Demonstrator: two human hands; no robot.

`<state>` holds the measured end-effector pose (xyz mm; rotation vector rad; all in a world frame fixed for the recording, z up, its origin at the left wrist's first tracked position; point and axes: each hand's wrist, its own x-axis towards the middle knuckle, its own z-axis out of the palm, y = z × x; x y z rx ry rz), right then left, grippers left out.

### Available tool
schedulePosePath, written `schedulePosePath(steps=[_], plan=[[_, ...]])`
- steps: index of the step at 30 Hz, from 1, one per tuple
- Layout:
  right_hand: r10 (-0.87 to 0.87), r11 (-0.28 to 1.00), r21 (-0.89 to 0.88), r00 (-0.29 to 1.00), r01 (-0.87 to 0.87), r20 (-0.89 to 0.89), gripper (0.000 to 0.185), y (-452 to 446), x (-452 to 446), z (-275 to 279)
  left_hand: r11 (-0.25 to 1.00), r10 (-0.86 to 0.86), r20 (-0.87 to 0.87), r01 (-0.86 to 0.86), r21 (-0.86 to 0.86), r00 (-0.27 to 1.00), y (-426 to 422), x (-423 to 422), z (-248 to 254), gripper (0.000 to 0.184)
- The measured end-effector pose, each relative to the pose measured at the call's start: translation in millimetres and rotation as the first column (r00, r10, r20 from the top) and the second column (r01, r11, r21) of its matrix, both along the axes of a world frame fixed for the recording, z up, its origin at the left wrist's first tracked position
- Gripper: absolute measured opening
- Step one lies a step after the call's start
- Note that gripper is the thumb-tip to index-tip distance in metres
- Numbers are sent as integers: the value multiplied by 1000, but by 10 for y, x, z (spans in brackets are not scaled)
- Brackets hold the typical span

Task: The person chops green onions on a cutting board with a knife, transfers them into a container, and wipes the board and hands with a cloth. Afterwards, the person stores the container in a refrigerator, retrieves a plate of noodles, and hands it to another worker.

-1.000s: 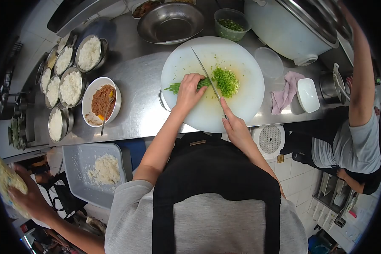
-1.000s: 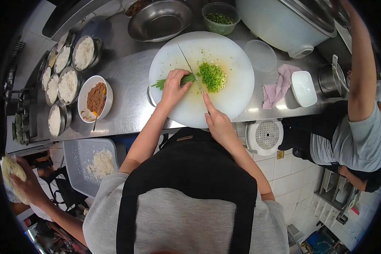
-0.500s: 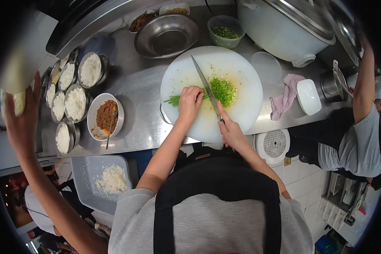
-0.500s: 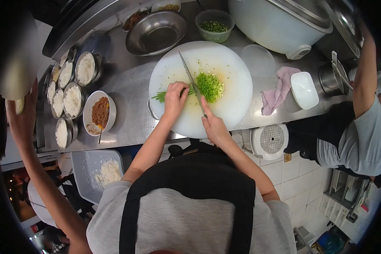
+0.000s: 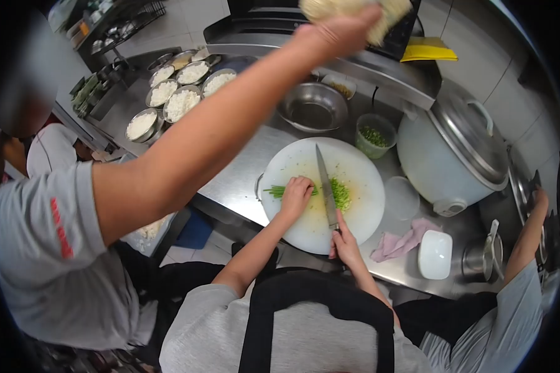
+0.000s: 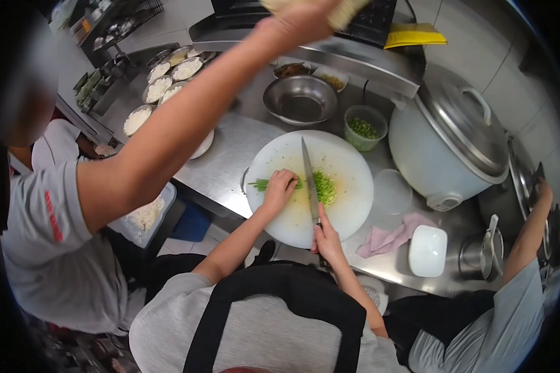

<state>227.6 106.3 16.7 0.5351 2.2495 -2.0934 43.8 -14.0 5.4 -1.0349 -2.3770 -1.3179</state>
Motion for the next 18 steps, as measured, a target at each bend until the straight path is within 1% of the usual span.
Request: schedulePosePath(steps=[1, 3, 4, 5, 6, 7, 8, 11, 18], plan=[[12, 1000, 17, 1000, -11, -13, 64, 51, 13, -21, 1000, 12, -13, -11, 17, 1000, -2, 48, -23, 9], [55, 998, -32, 998, -55, -17, 65, 82, -6, -18, 998, 62, -49, -63, -22, 997, 18, 82, -35, 8], [55, 997, -54, 999, -55, 1, 64, 91, -10, 27, 998, 64, -60, -64, -10, 996, 40, 102, -31, 8], [54, 997, -47, 999, -54, -5, 64, 114, -12, 40, 994, 106, -80, -107, -11, 991, 56, 134, -36, 7], [44, 988, -149, 999, -43, 9, 64, 132, -15, 46, 989, 147, -97, -149, -16, 984, 67, 168, -52, 6], [37, 968, -249, 999, -32, 18, 63, 150, -37, 65, 989, 146, -106, -148, -14, 984, 80, 168, -53, 6], [40, 963, -267, 999, -30, 30, 62, 142, -35, 90, 987, 151, -100, -155, -32, 984, 67, 171, -50, 7], [47, 970, -238, 999, -45, 3, 63, 132, -33, 36, 985, 160, -106, -166, -55, 981, 58, 189, -47, 9], [63, 967, -243, 996, -75, -59, 63, 147, -15, -16, 979, 179, -140, -190, -72, 974, 71, 188, -82, 8]])
